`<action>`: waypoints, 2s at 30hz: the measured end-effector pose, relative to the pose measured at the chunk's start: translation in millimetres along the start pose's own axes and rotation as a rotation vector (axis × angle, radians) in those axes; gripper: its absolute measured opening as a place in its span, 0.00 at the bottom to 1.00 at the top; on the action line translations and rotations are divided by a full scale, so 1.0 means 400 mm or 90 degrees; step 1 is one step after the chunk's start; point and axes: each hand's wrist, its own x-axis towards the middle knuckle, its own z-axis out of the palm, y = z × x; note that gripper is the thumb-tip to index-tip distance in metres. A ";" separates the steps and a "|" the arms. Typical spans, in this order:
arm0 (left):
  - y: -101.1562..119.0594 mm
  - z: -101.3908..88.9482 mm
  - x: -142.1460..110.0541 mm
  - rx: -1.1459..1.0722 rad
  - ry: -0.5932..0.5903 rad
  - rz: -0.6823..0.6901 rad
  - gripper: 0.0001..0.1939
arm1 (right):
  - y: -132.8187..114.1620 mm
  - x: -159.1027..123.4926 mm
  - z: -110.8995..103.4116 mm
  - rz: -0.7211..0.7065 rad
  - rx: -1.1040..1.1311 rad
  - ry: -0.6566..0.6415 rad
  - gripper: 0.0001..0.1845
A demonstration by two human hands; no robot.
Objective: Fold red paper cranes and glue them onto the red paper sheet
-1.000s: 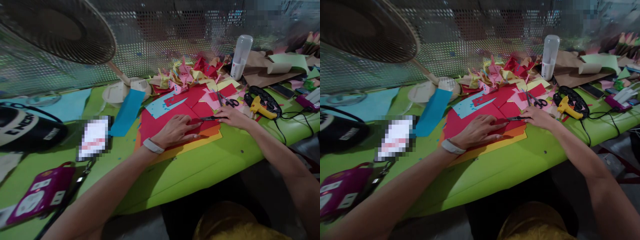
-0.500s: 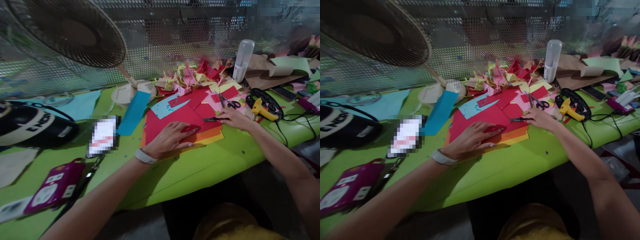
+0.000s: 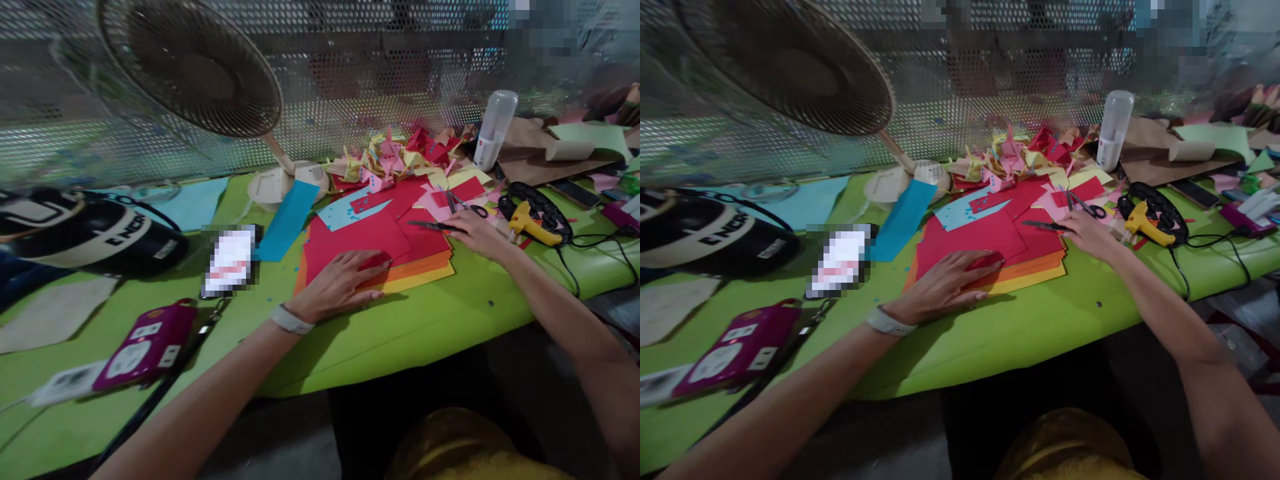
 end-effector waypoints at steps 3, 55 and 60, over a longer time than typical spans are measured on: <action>0.012 -0.001 0.037 -0.008 -0.008 0.009 0.39 | 0.001 0.005 0.007 0.039 -0.016 0.085 0.19; 0.005 -0.055 -0.203 0.062 0.087 -0.206 0.34 | -0.082 0.096 0.069 0.018 0.026 0.067 0.20; 0.027 -0.008 -0.013 0.042 0.091 -0.213 0.38 | -0.052 0.083 -0.019 0.054 -0.043 -0.002 0.19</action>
